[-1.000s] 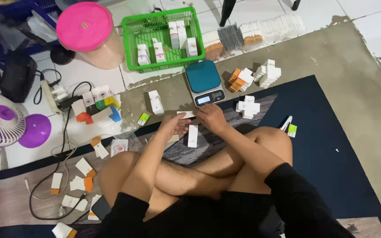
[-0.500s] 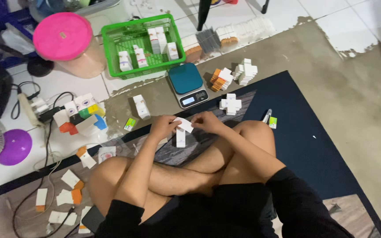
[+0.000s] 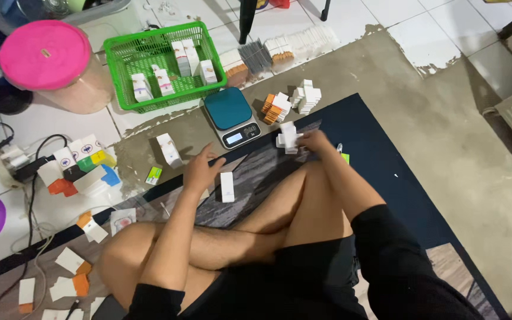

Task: The person sits on the floor and repeatedly picks up small white boxes, places them on a digital scale, and then moves them to a green basket. The person handles the boxes one at a time, weighing each before placing it in the basket.

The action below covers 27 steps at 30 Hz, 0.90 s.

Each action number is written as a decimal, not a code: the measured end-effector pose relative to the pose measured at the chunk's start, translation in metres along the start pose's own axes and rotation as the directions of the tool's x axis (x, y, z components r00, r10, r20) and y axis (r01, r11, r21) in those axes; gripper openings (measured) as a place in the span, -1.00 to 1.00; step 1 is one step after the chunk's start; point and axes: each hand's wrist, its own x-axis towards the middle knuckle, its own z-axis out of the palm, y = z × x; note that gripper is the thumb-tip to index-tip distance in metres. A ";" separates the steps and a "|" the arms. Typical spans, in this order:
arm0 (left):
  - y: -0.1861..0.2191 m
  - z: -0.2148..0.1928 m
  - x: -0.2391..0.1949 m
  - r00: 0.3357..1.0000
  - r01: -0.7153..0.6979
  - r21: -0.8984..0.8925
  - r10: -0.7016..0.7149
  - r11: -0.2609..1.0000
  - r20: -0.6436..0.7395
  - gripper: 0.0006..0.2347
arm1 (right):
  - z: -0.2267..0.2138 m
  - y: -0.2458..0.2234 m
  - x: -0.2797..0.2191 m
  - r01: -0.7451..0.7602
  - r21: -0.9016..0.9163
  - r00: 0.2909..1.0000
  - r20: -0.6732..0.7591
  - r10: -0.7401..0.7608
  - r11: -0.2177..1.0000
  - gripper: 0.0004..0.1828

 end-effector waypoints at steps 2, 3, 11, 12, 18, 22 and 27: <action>-0.005 0.004 0.003 1.000 -0.009 0.021 0.009 1.000 0.004 -0.50 | -0.007 0.022 0.010 -0.095 0.019 0.994 -0.050 0.096 0.995 -0.78; -0.008 0.007 0.004 1.000 -0.019 0.046 0.019 0.999 0.005 -0.51 | -0.011 0.032 0.016 -0.184 0.046 0.977 -0.098 0.187 0.982 -0.77; 0.021 -0.012 -0.010 0.998 -0.008 0.068 0.004 0.998 0.070 -0.56 | -0.001 0.004 -0.004 -0.302 0.253 0.953 0.050 0.300 0.919 -0.58; 0.025 -0.014 -0.011 0.997 -0.011 0.066 0.005 0.998 0.078 -0.57 | 0.002 0.010 0.002 -0.318 0.298 0.948 0.088 0.306 0.900 -0.56; 0.018 -0.007 -0.004 0.997 -0.021 0.063 0.017 0.998 0.071 -0.58 | -0.012 -0.026 -0.029 -0.404 0.280 0.915 0.139 0.380 0.871 -0.60; 0.000 0.002 0.002 0.998 0.005 0.093 -0.011 0.996 0.065 -0.60 | -0.006 -0.024 -0.032 -0.441 0.312 0.897 0.130 0.422 0.842 -0.64; -0.008 -0.010 0.004 0.992 0.097 0.082 -0.103 0.992 0.073 -0.73 | -0.011 -0.015 -0.015 -0.225 -0.182 0.964 -0.185 0.192 0.957 -0.79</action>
